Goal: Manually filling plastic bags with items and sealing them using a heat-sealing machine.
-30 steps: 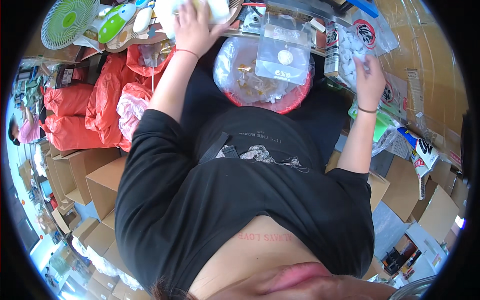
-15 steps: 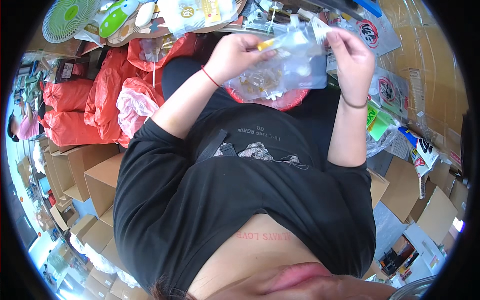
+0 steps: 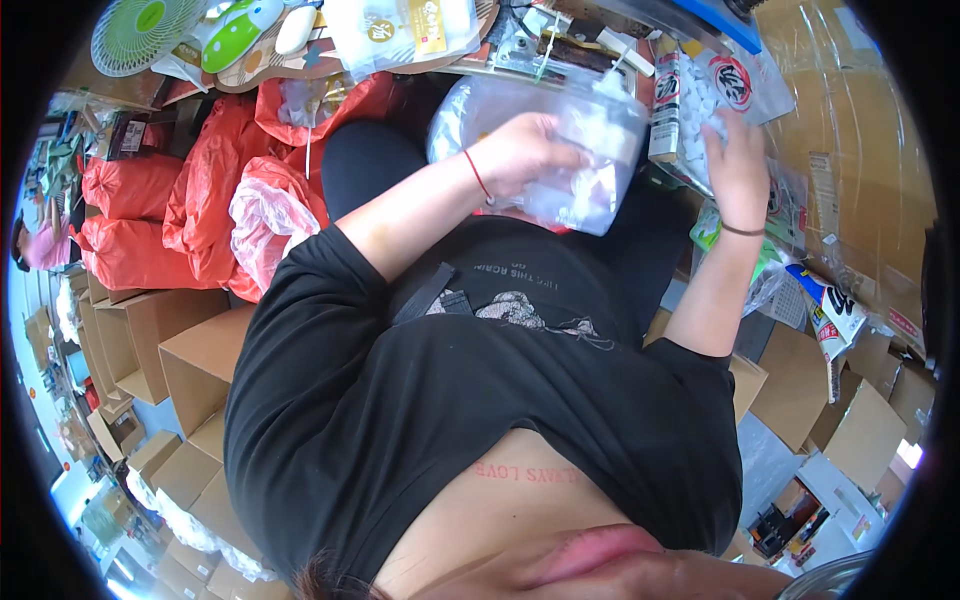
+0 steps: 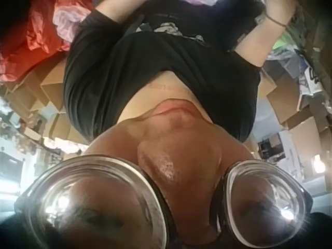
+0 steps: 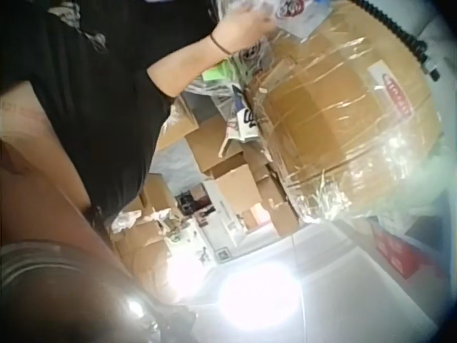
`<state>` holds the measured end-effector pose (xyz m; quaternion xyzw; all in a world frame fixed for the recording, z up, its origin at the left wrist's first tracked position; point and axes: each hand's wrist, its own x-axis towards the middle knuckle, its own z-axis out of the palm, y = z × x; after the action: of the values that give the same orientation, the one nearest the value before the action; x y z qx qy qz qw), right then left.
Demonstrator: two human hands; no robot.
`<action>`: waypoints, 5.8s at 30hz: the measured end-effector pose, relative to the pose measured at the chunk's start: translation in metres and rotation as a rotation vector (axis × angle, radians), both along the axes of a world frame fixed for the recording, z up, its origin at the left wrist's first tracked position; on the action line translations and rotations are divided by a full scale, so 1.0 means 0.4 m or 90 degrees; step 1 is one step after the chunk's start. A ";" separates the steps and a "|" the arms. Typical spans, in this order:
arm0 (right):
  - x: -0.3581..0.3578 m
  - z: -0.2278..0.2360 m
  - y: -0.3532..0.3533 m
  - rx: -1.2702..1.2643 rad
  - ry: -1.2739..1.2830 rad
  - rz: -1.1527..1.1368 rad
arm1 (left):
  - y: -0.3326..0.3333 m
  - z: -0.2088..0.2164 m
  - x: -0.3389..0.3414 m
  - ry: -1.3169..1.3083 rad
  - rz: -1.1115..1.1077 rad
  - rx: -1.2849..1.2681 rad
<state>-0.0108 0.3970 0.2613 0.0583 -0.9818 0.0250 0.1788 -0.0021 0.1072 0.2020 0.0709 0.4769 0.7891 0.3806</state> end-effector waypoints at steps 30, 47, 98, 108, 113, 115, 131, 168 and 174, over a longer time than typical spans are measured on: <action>0.001 -0.030 -0.049 -0.240 0.160 0.247 | -0.148 0.020 -0.027 0.477 0.191 -0.449; 0.005 0.046 -0.145 -0.441 -0.265 0.403 | -0.010 0.013 0.059 0.010 -0.062 -0.042; -0.045 0.082 -0.080 -0.473 -0.325 0.334 | 0.004 -0.005 0.051 -0.014 -0.066 -0.010; -0.057 -0.107 0.045 -0.259 0.097 0.178 | -0.047 -0.021 -0.158 -0.022 0.069 -0.082; -0.028 -0.091 0.029 -0.220 0.061 0.141 | -0.084 -0.039 -0.180 0.371 0.406 -0.439; -0.009 -0.093 0.039 -0.256 0.025 0.110 | -0.188 -0.023 -0.220 0.744 0.612 -0.790; -0.036 0.006 -0.234 -0.532 -0.115 0.345 | -0.128 0.021 -0.025 0.473 0.159 -0.489; 0.046 -0.013 -0.040 -0.925 -0.329 0.195 | -0.143 -0.058 -0.239 0.567 0.486 -0.570; 0.055 -0.021 -0.004 -0.793 -0.290 0.147 | -0.306 -0.120 -0.180 1.015 0.431 -0.865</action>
<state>0.0112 0.3954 0.2529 0.0424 -0.7845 0.6176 -0.0361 -0.0743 -0.0154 0.1539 0.2013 0.9154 0.1538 -0.3128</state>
